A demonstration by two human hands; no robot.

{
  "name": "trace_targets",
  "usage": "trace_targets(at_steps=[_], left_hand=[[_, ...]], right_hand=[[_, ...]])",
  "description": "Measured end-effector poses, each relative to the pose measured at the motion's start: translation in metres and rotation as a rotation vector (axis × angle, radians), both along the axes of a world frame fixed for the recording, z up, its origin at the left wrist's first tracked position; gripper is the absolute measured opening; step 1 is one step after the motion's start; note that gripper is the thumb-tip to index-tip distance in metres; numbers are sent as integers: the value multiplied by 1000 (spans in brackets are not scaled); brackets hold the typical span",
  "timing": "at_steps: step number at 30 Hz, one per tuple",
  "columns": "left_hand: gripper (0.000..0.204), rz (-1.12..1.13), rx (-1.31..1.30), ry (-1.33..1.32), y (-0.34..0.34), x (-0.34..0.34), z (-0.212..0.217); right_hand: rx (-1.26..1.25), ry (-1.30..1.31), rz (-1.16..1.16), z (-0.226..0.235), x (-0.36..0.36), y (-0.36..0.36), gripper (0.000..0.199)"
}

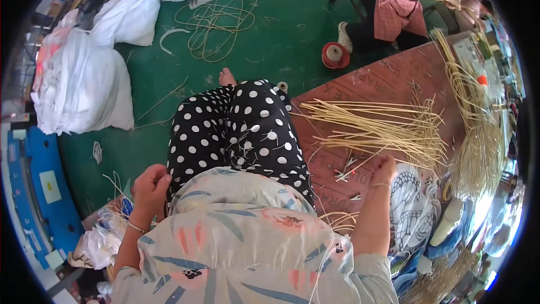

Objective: The person sits on the floor and weaves thin bamboo strips together by hand, bending and interlacing them to form a structure. They repeatedly pick up new strips and integrate them into the growing weave, occasionally adjusting the alignment of the pieces.

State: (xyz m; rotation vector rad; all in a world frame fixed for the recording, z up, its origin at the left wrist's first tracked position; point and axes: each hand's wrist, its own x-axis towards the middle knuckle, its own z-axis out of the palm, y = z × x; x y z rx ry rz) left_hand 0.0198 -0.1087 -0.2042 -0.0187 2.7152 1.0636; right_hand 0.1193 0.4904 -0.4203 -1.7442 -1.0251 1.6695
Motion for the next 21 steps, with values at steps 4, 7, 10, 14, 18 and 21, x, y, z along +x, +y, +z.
trace_targets(at_steps=[4, 7, 10, 14, 18, 21], left_hand=[[17, -9, 78, -19, 9, 1, 1], [18, -59, 82, 81, 6, -2, -8], [19, -73, 103, 61, 10, -8, -4], [20, -143, 259, -26, 17, -11, -10], [29, -379, 398, -201, 41, -10, 3], [38, -512, 341, -279, 42, -7, 1]], right_hand=[[269, -27, -80, 66, -1, -15, 10], [360, 151, -203, 101, 0, -17, 12], [503, 111, -198, 130, 4, -20, 16], [336, 22, -129, 129, 14, -15, 17], [373, 1, -114, 121, 31, -7, 16], [150, -152, 8, 131, 27, -12, 14]])
